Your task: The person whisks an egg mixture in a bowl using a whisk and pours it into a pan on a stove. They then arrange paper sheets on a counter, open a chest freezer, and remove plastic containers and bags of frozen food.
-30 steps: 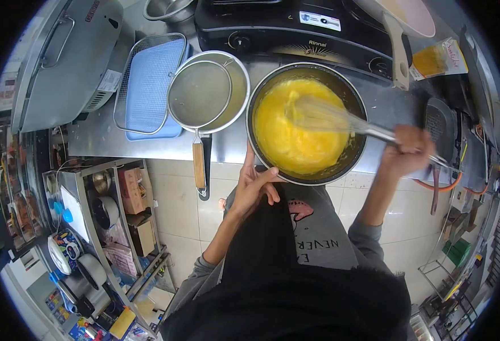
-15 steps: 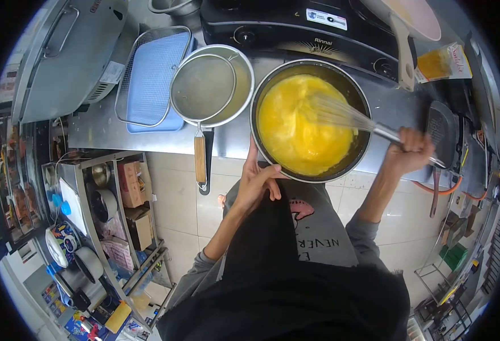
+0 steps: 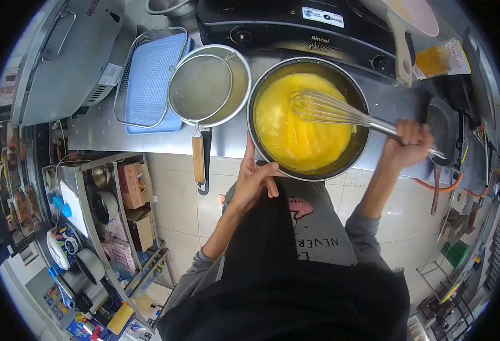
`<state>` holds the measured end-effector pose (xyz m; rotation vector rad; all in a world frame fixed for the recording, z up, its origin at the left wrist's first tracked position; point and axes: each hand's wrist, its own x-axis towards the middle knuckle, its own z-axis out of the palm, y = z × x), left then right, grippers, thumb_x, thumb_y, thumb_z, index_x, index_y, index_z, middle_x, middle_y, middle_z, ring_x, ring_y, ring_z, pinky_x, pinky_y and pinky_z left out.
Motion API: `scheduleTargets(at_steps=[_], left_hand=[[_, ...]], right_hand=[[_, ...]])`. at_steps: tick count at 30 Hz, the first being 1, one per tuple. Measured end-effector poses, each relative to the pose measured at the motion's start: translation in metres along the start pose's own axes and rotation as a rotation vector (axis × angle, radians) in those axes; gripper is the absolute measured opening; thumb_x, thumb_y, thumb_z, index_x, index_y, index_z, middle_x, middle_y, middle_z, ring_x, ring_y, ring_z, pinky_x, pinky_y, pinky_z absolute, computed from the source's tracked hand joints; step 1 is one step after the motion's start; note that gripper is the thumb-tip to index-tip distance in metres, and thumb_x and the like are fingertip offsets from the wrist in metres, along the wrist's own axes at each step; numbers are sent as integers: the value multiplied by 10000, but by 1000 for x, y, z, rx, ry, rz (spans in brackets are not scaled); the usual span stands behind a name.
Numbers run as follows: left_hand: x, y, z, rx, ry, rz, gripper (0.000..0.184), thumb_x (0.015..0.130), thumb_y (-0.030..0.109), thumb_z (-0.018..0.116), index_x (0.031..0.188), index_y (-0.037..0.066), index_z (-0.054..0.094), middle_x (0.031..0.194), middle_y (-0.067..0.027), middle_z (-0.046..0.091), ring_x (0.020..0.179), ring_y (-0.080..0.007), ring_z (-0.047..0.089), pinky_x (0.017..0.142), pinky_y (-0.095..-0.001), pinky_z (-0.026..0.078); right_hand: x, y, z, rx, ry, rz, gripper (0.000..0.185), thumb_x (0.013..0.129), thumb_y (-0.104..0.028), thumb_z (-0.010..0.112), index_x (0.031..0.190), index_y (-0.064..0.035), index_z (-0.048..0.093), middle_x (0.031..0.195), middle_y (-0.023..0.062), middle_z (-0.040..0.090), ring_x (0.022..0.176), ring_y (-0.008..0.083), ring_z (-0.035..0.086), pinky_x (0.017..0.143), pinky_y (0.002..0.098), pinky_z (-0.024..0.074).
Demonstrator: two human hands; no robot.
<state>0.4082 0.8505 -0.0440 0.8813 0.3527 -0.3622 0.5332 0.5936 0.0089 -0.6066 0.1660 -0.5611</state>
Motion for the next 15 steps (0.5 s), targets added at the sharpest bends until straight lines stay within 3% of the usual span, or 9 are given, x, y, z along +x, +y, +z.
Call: scheduleTargets(at_steps=[1, 3, 5, 7, 8, 9, 11, 13, 15], left_hand=[[1, -1, 0, -1, -9, 9, 872, 806, -24, 482, 1360, 197, -154, 764, -205, 623, 406, -188, 561, 348, -254, 467], [0, -7, 1, -4, 17, 56, 865, 808, -24, 482, 1363, 194, -145, 758, -190, 622, 408, -192, 562, 355, -261, 475], [2, -7, 1, -10, 17, 52, 865, 807, -23, 484, 1364, 193, -142, 773, -188, 621, 429, -197, 575, 357, -264, 478], [-2, -6, 1, -20, 34, 40, 865, 806, -21, 486, 1365, 191, -139, 788, -186, 619, 451, -202, 587, 359, -266, 481], [-2, -5, 2, -44, 29, 35, 864, 802, -26, 487, 1367, 184, -133, 879, -198, 601, 482, -209, 601, 357, -262, 480], [0, -2, 4, -64, 20, 38, 864, 798, -31, 488, 1368, 176, -127, 970, -210, 582, 514, -216, 614, 354, -257, 479], [0, 3, 8, -55, 34, 63, 863, 793, -38, 488, 1370, 168, -120, 1068, -208, 530, 541, -220, 623, 347, -248, 474], [-2, 3, 8, -52, 62, 58, 863, 788, -46, 488, 1371, 160, -114, 1166, -207, 478, 568, -225, 631, 341, -239, 469], [0, 6, 7, -49, 37, 22, 864, 780, -53, 490, 1372, 145, -107, 1249, -189, 407, 582, -220, 636, 328, -215, 455]], right_hand=[[-4, 7, -2, 4, -10, -8, 255, 804, -89, 450, 569, -106, 353, 433, -37, 226, 368, 65, 198, 379, 231, 198], [-17, 18, -2, -373, 24, 315, 330, 824, -133, 430, 528, -146, 286, 434, -44, 198, 378, 66, 190, 391, 228, 207], [-6, 0, 10, -406, -40, 279, 335, 824, -137, 433, 527, -149, 277, 432, -42, 189, 377, 68, 192, 393, 229, 212], [3, -10, 14, -49, -85, 50, 262, 807, -94, 455, 566, -109, 352, 430, -45, 214, 357, 67, 202, 372, 233, 200], [2, -3, 6, -30, -26, -3, 261, 804, -88, 458, 566, -116, 353, 427, -47, 221, 350, 66, 201, 371, 229, 199], [-6, 5, 3, -22, -31, -2, 261, 804, -88, 458, 566, -116, 353, 427, -47, 221, 350, 66, 201, 371, 229, 199], [-24, 18, 2, -329, -8, 320, 323, 816, -117, 439, 533, -154, 290, 424, -49, 219, 361, 64, 186, 383, 226, 206], [-13, 2, 10, -366, -71, 283, 327, 820, -136, 441, 531, -160, 291, 423, -50, 222, 368, 63, 195, 390, 223, 212], [-2, -5, 12, -82, -93, 84, 282, 814, -131, 459, 552, -134, 355, 424, -49, 234, 368, 61, 215, 387, 221, 212]])
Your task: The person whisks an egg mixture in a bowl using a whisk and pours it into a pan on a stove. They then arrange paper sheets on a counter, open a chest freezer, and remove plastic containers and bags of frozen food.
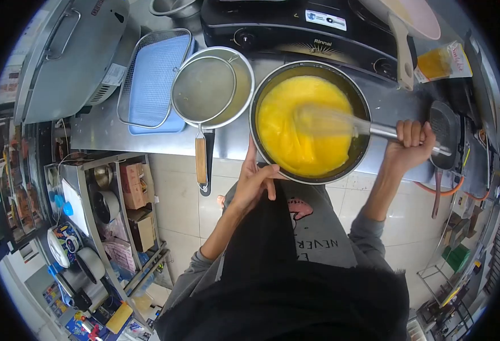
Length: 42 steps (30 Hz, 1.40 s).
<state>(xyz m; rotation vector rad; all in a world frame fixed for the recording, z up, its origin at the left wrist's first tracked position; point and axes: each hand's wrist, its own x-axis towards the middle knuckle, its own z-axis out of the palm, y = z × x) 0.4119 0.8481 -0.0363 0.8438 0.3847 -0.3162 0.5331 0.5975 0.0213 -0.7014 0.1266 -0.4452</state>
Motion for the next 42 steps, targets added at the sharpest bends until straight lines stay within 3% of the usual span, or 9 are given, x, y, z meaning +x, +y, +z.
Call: scheduleTargets(at_steps=[4, 7, 10, 11, 18, 23, 30, 32, 42], left_hand=[[2, 0, -4, 34, -40, 52, 860, 779, -54, 486, 1372, 140, -106, 1232, -184, 428, 607, -215, 642, 313, -205, 440], [-5, -1, -6, 60, -34, 9, 853, 776, -61, 477, 1372, 124, -106, 1247, -179, 417, 613, -196, 644, 289, -182, 394], [-4, -3, -5, 53, -28, 49, 850, 775, -56, 484, 1374, 115, -94, 1241, -176, 426, 599, -176, 638, 283, -172, 379], [-3, -2, -5, 58, -36, 60, 850, 775, -56, 484, 1374, 115, -94, 1241, -176, 426, 599, -176, 638, 283, -172, 379], [-3, -3, -7, 88, -51, 50, 836, 776, -63, 479, 1375, 105, -80, 1173, -162, 496, 501, -123, 592, 281, -164, 379], [-7, -6, -2, 53, -1, 112, 813, 779, -84, 450, 1373, 94, -75, 1174, -171, 493, 561, -164, 628, 285, -177, 399], [-6, -15, 1, 128, 9, 120, 793, 773, -82, 456, 1377, 74, -33, 1207, -174, 464, 573, -172, 633, 288, -170, 396], [-6, -16, 1, 174, 14, 146, 817, 765, -49, 480, 1381, 97, -37, 892, -184, 614, 398, -103, 542, 274, -150, 345], [-6, -16, 8, 130, 48, 133, 805, 776, -70, 461, 1378, 93, -48, 1010, -192, 574, 559, -176, 632, 283, -167, 394]], right_hand=[[-16, 23, -12, -215, 119, 259, 308, 826, -139, 432, 532, -128, 343, 424, -35, 247, 373, 72, 223, 387, 233, 222], [-3, -5, 0, 45, -97, 38, 254, 822, -113, 443, 574, -94, 395, 439, -30, 265, 371, 78, 240, 383, 238, 226], [-14, 33, -10, -253, 66, -38, 243, 822, -97, 442, 587, -98, 380, 448, -35, 266, 367, 69, 234, 378, 231, 220], [-20, 29, -3, -194, 19, 244, 222, 830, -101, 443, 613, -97, 395, 449, -42, 262, 363, 62, 238, 373, 222, 222], [-21, 37, 14, -190, -96, 44, 266, 819, -47, 463, 597, -114, 332, 446, -33, 275, 362, 63, 264, 363, 229, 225], [-32, 4, 28, -359, -496, 323, 309, 844, -89, 438, 575, -119, 287, 425, -16, 257, 347, 76, 221, 370, 243, 229], [-18, -9, 49, -735, -733, -15, 321, 829, -37, 515, 586, -81, 310, 468, 0, 352, 402, 63, 315, 378, 229, 245], [-5, 1, 49, -653, -753, -53, 305, 831, -36, 522, 601, -78, 327, 471, 1, 349, 405, 62, 311, 378, 224, 249], [2, -15, 50, -207, -640, -30, 277, 880, -111, 368, 611, -98, 299, 437, 10, 277, 370, 90, 246, 401, 242, 242]])
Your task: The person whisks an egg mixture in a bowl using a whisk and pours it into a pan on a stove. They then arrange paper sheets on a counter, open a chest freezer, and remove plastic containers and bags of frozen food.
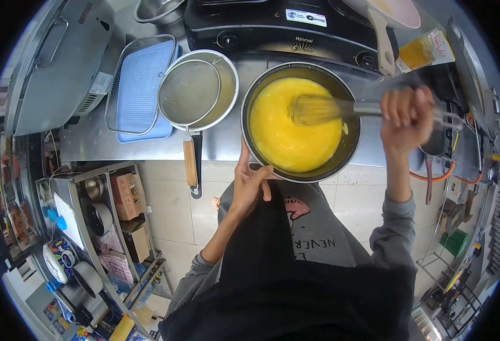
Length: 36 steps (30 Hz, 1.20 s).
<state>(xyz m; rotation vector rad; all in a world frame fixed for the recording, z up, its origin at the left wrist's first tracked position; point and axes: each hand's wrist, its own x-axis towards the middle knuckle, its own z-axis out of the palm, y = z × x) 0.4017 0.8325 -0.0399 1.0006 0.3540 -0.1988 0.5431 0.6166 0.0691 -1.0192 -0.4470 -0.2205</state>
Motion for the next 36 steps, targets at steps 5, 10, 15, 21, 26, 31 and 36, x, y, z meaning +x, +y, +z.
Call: scheduleTargets(at_steps=[5, 10, 15, 21, 26, 31, 36], left_hand=[[1, 1, -2, -2, -17, -33, 816, 786, -66, 453, 1373, 109, -86, 866, -211, 607, 423, -175, 572, 311, -224, 436], [2, 0, -5, 30, -15, -36, 817, 783, -51, 456, 1375, 115, -83, 690, -183, 613, 381, -168, 545, 318, -231, 440], [0, -1, -5, 26, 21, -40, 819, 781, -45, 456, 1375, 118, -83, 672, -181, 612, 377, -167, 541, 321, -229, 441], [0, 3, -4, 27, -14, -72, 820, 784, -43, 457, 1375, 124, -87, 691, -195, 618, 377, -169, 541, 319, -231, 440], [0, 0, 0, 35, -1, -67, 818, 789, -37, 461, 1374, 122, -89, 690, -192, 619, 367, -165, 533, 311, -226, 432], [2, 4, 0, 23, -26, -67, 817, 794, -29, 464, 1373, 123, -92, 693, -196, 620, 362, -158, 528, 305, -219, 422], [-1, 4, -1, -14, 22, -37, 814, 799, -22, 467, 1374, 125, -91, 695, -195, 621, 359, -156, 524, 300, -214, 412]], right_hand=[[-14, -36, 23, 105, -139, 327, 315, 868, -114, 418, 581, -104, 290, 436, -1, 293, 365, 76, 264, 381, 230, 245], [-15, -17, 13, -385, -153, 361, 313, 809, -37, 527, 581, -90, 320, 459, 2, 357, 376, 71, 330, 358, 230, 262], [-8, -14, -11, -308, -196, 182, 283, 848, -63, 439, 605, -96, 297, 446, 12, 309, 378, 86, 281, 387, 254, 256], [-16, 11, -31, -246, -168, 2, 262, 865, -95, 380, 619, -106, 289, 440, 8, 268, 380, 94, 261, 404, 263, 261], [-13, 39, -30, -113, 278, -154, 258, 832, -58, 454, 623, -92, 307, 438, 18, 292, 362, 100, 242, 383, 274, 272], [-24, 75, -5, 113, 472, 13, 291, 834, -97, 451, 589, -116, 295, 434, 2, 256, 361, 97, 231, 378, 253, 244], [-40, 29, -14, 120, 194, 377, 298, 836, -118, 437, 574, -134, 295, 421, -14, 255, 360, 89, 234, 384, 252, 241]])
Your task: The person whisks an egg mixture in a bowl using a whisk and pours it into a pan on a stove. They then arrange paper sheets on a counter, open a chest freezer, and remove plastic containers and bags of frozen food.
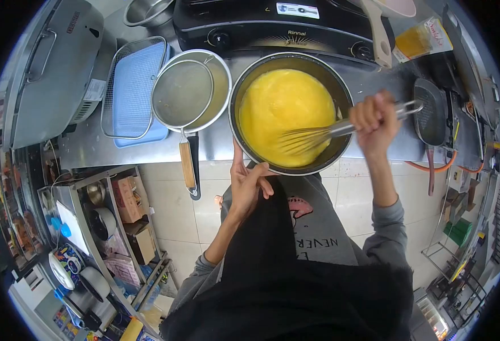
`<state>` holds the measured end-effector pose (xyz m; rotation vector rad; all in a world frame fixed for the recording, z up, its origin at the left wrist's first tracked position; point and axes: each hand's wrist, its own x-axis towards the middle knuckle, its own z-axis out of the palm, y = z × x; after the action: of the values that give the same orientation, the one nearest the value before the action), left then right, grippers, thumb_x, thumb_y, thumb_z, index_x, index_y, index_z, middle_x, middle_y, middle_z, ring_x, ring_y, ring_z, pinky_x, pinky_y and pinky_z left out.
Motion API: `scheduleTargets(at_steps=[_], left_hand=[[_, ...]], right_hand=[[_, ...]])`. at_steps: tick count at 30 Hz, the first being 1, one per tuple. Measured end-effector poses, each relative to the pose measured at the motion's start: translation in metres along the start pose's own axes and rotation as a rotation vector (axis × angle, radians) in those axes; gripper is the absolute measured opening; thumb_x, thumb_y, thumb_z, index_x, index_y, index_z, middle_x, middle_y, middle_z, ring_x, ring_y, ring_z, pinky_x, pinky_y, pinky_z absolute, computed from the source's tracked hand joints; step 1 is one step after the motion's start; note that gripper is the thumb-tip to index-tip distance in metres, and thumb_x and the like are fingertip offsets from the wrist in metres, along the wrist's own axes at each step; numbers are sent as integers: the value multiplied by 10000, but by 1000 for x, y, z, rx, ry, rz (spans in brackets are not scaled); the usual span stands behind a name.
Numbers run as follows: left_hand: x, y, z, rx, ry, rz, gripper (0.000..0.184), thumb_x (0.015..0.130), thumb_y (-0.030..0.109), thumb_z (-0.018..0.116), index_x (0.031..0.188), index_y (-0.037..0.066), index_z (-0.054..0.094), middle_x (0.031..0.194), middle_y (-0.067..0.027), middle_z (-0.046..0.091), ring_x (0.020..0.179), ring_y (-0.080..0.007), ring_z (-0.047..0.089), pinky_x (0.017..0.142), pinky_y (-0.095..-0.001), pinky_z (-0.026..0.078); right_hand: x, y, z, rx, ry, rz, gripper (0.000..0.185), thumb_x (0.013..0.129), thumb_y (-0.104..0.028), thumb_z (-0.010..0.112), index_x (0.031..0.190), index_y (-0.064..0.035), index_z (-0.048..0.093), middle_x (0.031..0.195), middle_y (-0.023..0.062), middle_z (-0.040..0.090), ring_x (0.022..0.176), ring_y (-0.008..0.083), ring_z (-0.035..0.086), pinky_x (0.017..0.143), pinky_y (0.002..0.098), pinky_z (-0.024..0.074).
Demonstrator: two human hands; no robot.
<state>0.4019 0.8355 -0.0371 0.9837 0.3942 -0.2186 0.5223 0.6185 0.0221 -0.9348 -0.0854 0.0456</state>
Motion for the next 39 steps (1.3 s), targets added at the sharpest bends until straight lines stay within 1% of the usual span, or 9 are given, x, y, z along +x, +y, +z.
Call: scheduleTargets(at_steps=[6, 7, 12, 14, 17, 20, 23, 28, 39], left_hand=[[1, 3, -1, -5, -24, -5, 814, 797, -24, 470, 1376, 129, -81, 706, -192, 620, 362, -156, 525, 297, -213, 410], [0, 4, 0, 6, -15, -5, 812, 796, -24, 474, 1378, 129, -72, 700, -181, 617, 362, -154, 525, 296, -213, 410], [0, 7, 0, -13, -15, -18, 815, 792, -24, 483, 1381, 131, -59, 687, -166, 613, 365, -151, 525, 300, -209, 414], [0, 4, -3, 39, -6, -79, 807, 780, -37, 467, 1384, 134, -40, 1036, -178, 567, 355, -123, 509, 279, -196, 377], [1, 8, -3, -7, -40, -49, 807, 801, -16, 480, 1380, 135, -61, 708, -194, 621, 370, -149, 527, 305, -204, 415], [0, 7, -2, -38, -35, -41, 807, 805, -14, 479, 1380, 143, -66, 709, -195, 622, 372, -149, 530, 301, -206, 412], [3, 9, -3, 3, -35, -66, 816, 804, -10, 485, 1380, 151, -71, 713, -195, 623, 377, -153, 535, 302, -213, 415], [0, 4, -7, -45, -56, -74, 823, 801, -1, 497, 1380, 154, -66, 719, -190, 624, 378, -158, 537, 304, -220, 420], [3, 6, -7, -18, -47, -93, 837, 796, -7, 510, 1380, 155, -67, 712, -169, 620, 373, -154, 533, 310, -222, 430]], right_hand=[[8, 17, -23, -45, 444, -317, 292, 824, -119, 455, 570, -128, 311, 432, -39, 244, 365, 72, 223, 370, 242, 220], [4, 16, -16, 38, 454, -48, 274, 816, -107, 456, 571, -113, 334, 441, -44, 238, 368, 72, 220, 377, 240, 220], [12, -7, -15, 251, 350, -317, 252, 788, -67, 465, 565, -96, 351, 443, -32, 240, 365, 78, 229, 378, 242, 214], [6, 20, -12, -10, 470, -137, 305, 796, -99, 464, 542, -128, 298, 438, -39, 221, 373, 68, 213, 390, 232, 218], [17, -10, -14, 110, 416, -167, 279, 794, -92, 462, 556, -124, 321, 434, -32, 228, 370, 72, 213, 385, 240, 217], [16, -7, -16, 292, 473, -447, 253, 787, -76, 470, 570, -114, 344, 432, -27, 239, 363, 74, 217, 372, 243, 207], [9, 10, -4, -48, 488, -73, 303, 794, -100, 448, 542, -157, 288, 435, -36, 206, 381, 74, 207, 400, 236, 230], [19, 3, -16, 246, 505, -401, 280, 773, -89, 476, 548, -133, 316, 430, -33, 231, 352, 78, 209, 360, 240, 201], [16, 11, -7, -8, 488, -76, 260, 807, -121, 472, 584, -119, 340, 442, -27, 246, 389, 81, 231, 408, 241, 231]])
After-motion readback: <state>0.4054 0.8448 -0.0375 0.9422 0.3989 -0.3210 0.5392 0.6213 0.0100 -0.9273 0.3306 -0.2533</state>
